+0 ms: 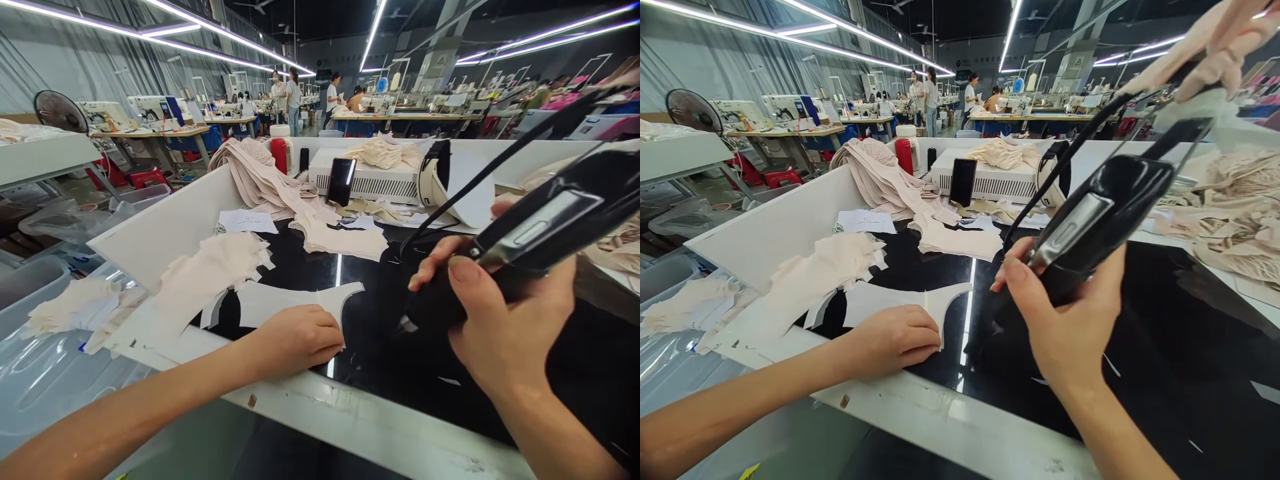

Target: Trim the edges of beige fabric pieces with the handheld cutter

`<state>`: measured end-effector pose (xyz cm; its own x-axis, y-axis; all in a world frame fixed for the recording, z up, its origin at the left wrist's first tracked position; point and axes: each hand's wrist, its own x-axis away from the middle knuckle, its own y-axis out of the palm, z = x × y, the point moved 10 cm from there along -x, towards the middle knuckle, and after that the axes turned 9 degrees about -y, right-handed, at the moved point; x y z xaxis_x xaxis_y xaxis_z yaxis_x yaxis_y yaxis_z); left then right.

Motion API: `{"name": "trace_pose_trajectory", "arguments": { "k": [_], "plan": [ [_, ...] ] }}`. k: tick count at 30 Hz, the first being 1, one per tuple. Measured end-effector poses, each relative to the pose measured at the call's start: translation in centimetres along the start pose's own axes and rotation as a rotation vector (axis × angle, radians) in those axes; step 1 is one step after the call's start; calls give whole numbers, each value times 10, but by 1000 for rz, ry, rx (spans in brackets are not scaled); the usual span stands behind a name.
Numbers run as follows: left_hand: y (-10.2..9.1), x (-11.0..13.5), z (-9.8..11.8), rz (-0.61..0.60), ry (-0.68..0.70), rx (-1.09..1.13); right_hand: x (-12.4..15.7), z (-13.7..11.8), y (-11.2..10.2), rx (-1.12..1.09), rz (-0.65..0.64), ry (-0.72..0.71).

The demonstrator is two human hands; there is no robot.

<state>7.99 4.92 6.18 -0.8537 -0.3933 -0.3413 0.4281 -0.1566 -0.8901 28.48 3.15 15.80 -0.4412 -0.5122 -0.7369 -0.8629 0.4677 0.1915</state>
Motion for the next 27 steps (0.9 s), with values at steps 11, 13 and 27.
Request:
{"name": "trace_pose_trajectory", "arguments": {
  "k": [11, 13, 27],
  "plan": [
    [0, 4, -13, -17, -107, 220, 45, -7, 55, -220, -68, 103],
    [4, 3, -14, -30, -117, 220, 45, -5, 55, -229, -56, 107],
    [0, 7, -9, 61, -21, 159, 44, -2, 54, -326, -38, 51]
  ]
}}
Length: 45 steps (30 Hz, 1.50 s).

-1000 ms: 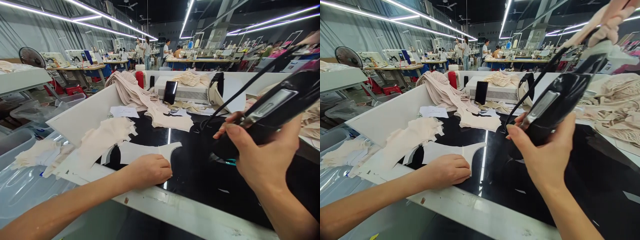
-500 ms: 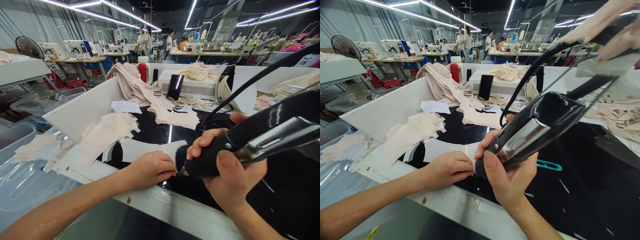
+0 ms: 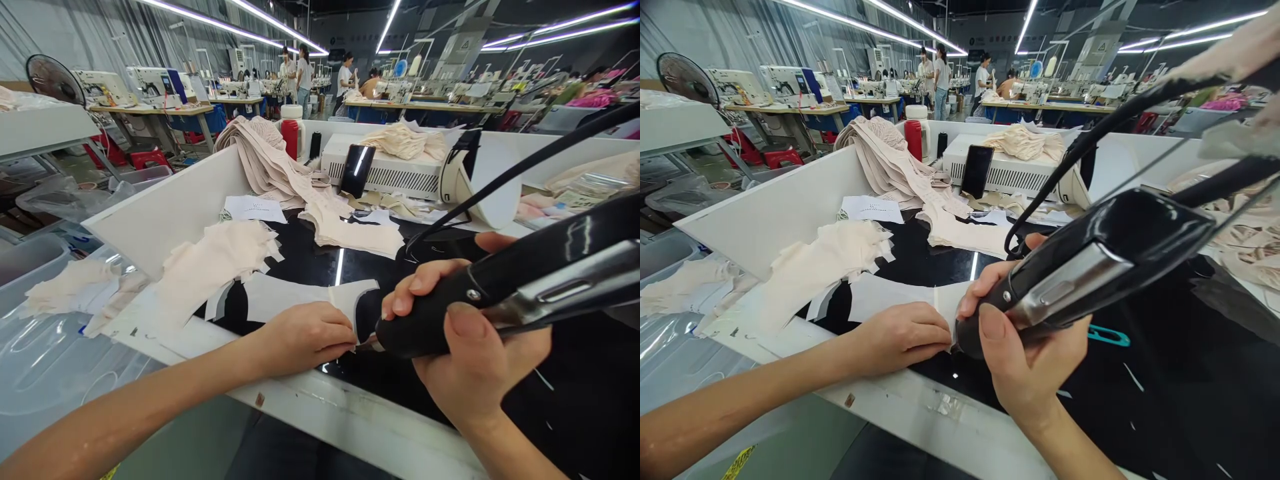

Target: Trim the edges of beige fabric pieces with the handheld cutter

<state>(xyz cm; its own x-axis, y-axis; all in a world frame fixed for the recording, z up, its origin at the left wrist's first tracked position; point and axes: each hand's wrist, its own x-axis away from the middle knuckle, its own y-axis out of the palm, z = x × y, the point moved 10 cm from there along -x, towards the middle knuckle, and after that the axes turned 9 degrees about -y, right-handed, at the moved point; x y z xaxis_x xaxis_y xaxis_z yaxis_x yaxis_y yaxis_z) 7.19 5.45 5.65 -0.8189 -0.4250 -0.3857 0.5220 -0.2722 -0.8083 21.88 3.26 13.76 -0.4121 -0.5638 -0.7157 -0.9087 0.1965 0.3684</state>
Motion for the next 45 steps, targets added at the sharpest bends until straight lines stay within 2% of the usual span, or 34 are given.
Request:
{"name": "trace_pose_trajectory", "arguments": {
  "k": [7, 13, 21, 28, 34, 45],
  "plan": [
    [-2, 8, 10, 24, 140, -244, 1, -1, 1, 3, -34, -16],
    [-5, 8, 16, 1, 210, -313, 0, -3, 1, 7, -20, -29],
    [4, 9, 14, -55, 218, -420, 1, 1, -3, 23, 38, 4],
    [6, 9, 16, -53, 228, -498, 0, 1, -3, 40, 44, 2],
    [0, 12, 19, 12, 270, -500, 1, 2, -6, 53, 74, 11],
    [-1, 8, 14, -35, 229, -354, 0, 1, -6, 91, 73, 19]
  ]
}}
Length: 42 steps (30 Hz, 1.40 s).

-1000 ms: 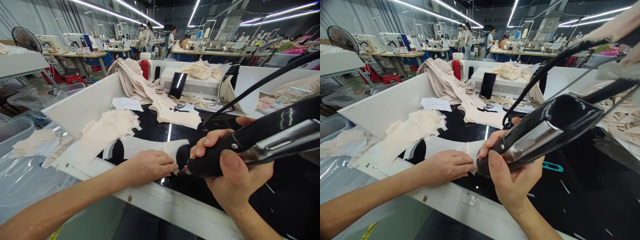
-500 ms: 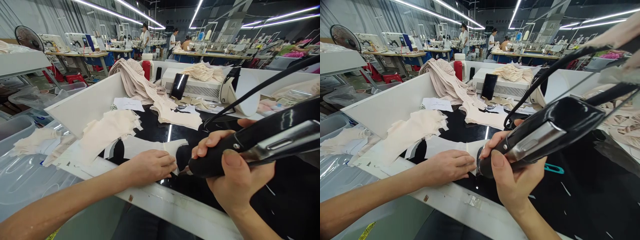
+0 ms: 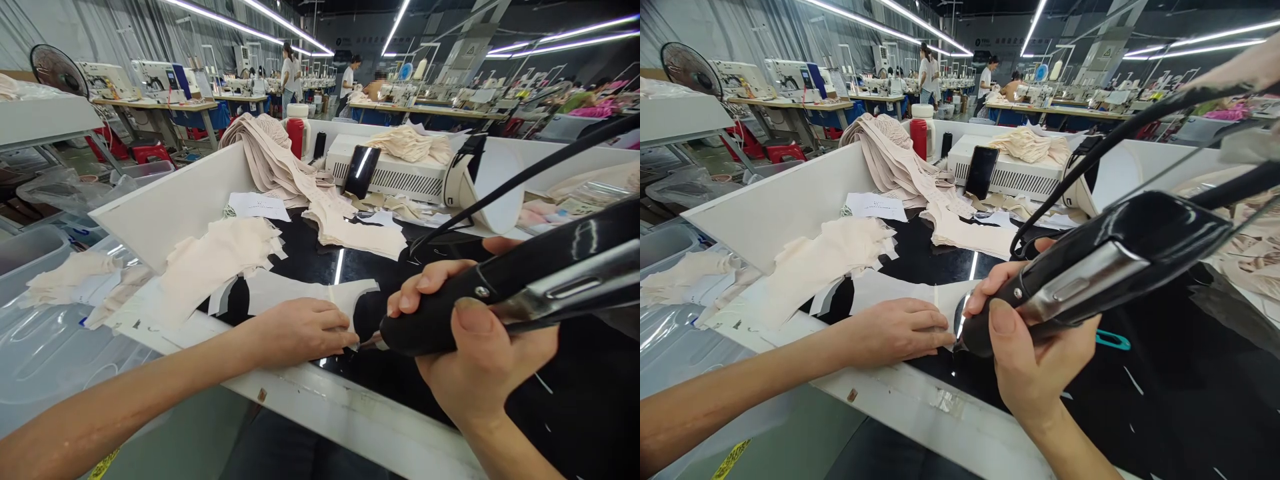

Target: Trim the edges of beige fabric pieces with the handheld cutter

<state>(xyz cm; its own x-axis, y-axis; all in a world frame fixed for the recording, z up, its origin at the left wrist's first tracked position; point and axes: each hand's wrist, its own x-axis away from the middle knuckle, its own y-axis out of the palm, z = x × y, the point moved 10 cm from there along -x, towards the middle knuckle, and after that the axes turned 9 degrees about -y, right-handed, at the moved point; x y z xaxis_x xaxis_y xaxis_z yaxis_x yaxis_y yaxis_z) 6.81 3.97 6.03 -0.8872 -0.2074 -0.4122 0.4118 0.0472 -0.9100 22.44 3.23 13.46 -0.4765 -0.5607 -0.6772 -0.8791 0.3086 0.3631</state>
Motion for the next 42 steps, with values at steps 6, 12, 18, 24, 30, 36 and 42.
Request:
{"name": "trace_pose_trajectory", "arguments": {
  "k": [6, 12, 18, 24, 30, 36, 42],
  "plan": [
    [-3, 0, -2, -11, -20, 49, 0, 0, 2, 1, -11, -5],
    [-7, 2, -3, 35, -19, 76, -1, 0, 1, 9, 2, -6],
    [-7, 2, -3, 39, -30, 90, -1, -1, 1, 1, -3, -10],
    [-4, 4, -6, 31, -52, 101, -2, -2, 2, 12, 3, -30],
    [-4, 6, -6, 48, -48, 90, -4, 0, 1, -26, 50, -10],
    [-4, 4, -4, 37, -49, 83, -3, 3, 1, -29, 40, -2],
    [-2, 4, -5, 38, -58, 91, -3, 0, 3, 17, 13, -39]
  ]
}}
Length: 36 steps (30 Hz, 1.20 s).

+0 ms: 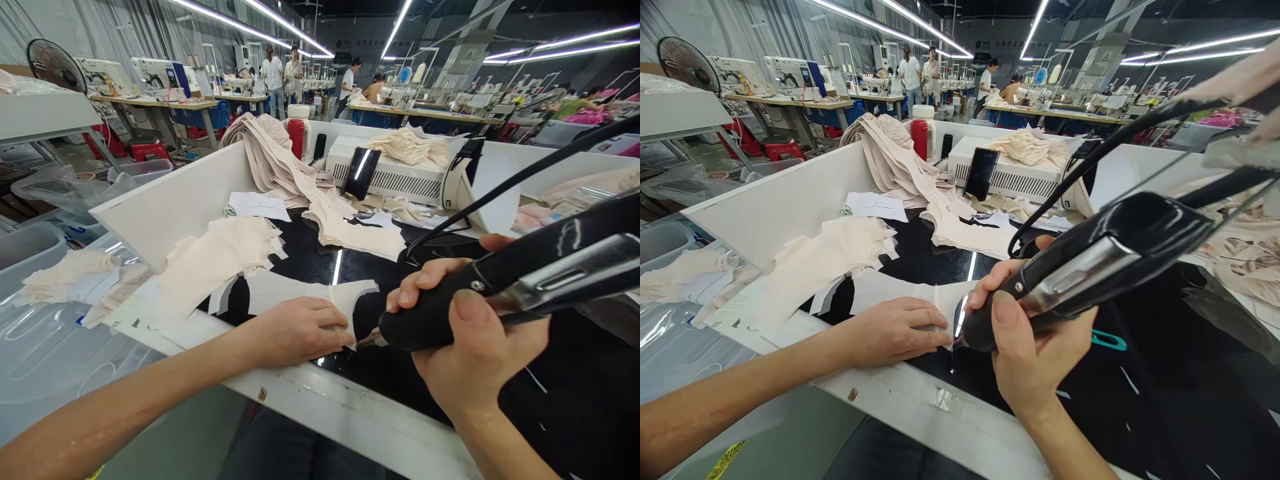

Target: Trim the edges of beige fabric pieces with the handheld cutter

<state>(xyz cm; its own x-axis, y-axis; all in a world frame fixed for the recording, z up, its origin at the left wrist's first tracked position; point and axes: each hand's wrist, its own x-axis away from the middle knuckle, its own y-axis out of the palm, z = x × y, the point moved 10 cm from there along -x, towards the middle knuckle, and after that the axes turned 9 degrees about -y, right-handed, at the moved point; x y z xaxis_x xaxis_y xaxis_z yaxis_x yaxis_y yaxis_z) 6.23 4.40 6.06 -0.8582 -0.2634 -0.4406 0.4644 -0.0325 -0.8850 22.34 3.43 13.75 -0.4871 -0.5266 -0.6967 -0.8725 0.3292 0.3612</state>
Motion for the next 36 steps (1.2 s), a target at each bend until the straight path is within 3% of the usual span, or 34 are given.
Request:
{"name": "trace_pose_trajectory", "arguments": {
  "k": [20, 25, 36],
  "plan": [
    [-8, 0, 2, 67, 16, 18, 0, 1, -1, -69, 50, 34],
    [-3, -1, 1, 20, 5, -2, 0, 0, 0, -76, 37, 40],
    [-4, -1, 2, 34, 13, 8, 0, -2, -1, -6, 54, 35]
  ]
}}
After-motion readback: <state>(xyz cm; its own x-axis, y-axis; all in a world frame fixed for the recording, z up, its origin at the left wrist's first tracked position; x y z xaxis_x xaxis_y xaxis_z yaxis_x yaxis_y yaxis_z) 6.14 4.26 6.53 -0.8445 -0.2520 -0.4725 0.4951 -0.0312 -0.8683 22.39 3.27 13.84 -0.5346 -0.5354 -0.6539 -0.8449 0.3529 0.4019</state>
